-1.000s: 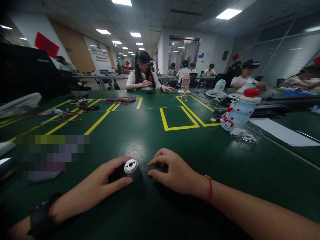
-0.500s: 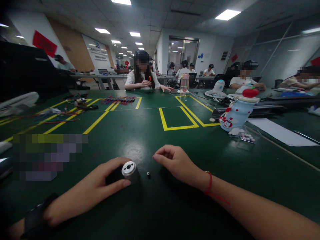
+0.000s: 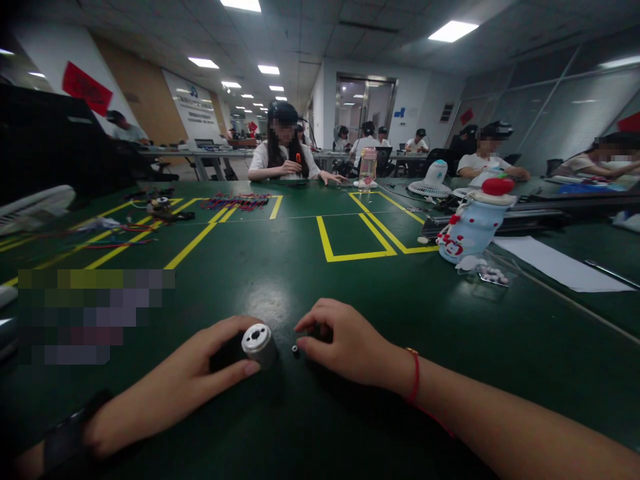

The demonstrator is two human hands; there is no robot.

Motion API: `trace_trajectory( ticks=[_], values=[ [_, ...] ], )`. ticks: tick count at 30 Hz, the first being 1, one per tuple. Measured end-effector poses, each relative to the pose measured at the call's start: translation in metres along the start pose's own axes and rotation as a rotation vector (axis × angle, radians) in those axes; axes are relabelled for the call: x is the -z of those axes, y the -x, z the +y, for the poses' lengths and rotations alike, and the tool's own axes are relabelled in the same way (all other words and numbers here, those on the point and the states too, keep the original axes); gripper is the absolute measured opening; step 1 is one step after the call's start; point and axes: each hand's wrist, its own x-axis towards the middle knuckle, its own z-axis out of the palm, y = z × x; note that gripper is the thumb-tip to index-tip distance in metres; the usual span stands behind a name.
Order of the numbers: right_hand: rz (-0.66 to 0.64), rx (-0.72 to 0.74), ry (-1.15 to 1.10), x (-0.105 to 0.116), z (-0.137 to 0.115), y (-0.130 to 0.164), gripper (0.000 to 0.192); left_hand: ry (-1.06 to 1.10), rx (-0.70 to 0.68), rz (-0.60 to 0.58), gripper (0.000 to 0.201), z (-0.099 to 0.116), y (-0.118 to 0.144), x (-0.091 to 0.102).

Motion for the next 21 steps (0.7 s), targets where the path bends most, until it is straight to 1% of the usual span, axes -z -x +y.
trace_trajectory(
  ticks=[2,4,6,8,11,13,15,18,21],
  values=[
    [-0.023,0.080,0.108,-0.004,-0.002,0.002,0.019,0.004,-0.007,0.000,0.036,-0.001,0.000,0.000],
    [-0.024,0.115,0.161,-0.007,-0.004,0.001,0.016,0.009,-0.011,-0.003,0.035,-0.001,0.000,0.000],
    [-0.009,0.112,0.136,-0.008,-0.007,-0.001,0.012,0.017,-0.017,-0.016,0.034,0.001,-0.001,0.000],
    [0.030,0.121,0.054,-0.006,-0.012,-0.005,0.012,0.026,-0.028,-0.032,0.033,0.002,-0.003,0.001],
    [0.098,0.197,-0.032,-0.003,-0.025,-0.014,0.013,0.039,-0.040,-0.048,0.031,0.003,-0.004,0.001],
    [0.109,0.243,-0.016,-0.002,-0.035,-0.019,0.013,0.045,-0.038,-0.048,0.031,0.002,-0.004,0.001],
    [0.085,0.268,0.045,-0.003,-0.042,-0.024,0.013,0.049,-0.030,-0.049,0.032,0.001,-0.004,0.000],
    [0.034,0.261,0.112,-0.005,-0.046,-0.028,0.014,0.058,-0.025,-0.055,0.032,0.000,-0.003,0.000],
    [0.004,0.203,0.051,-0.003,-0.045,-0.026,0.015,0.064,-0.027,-0.064,0.031,0.001,-0.003,0.001]
  ],
)
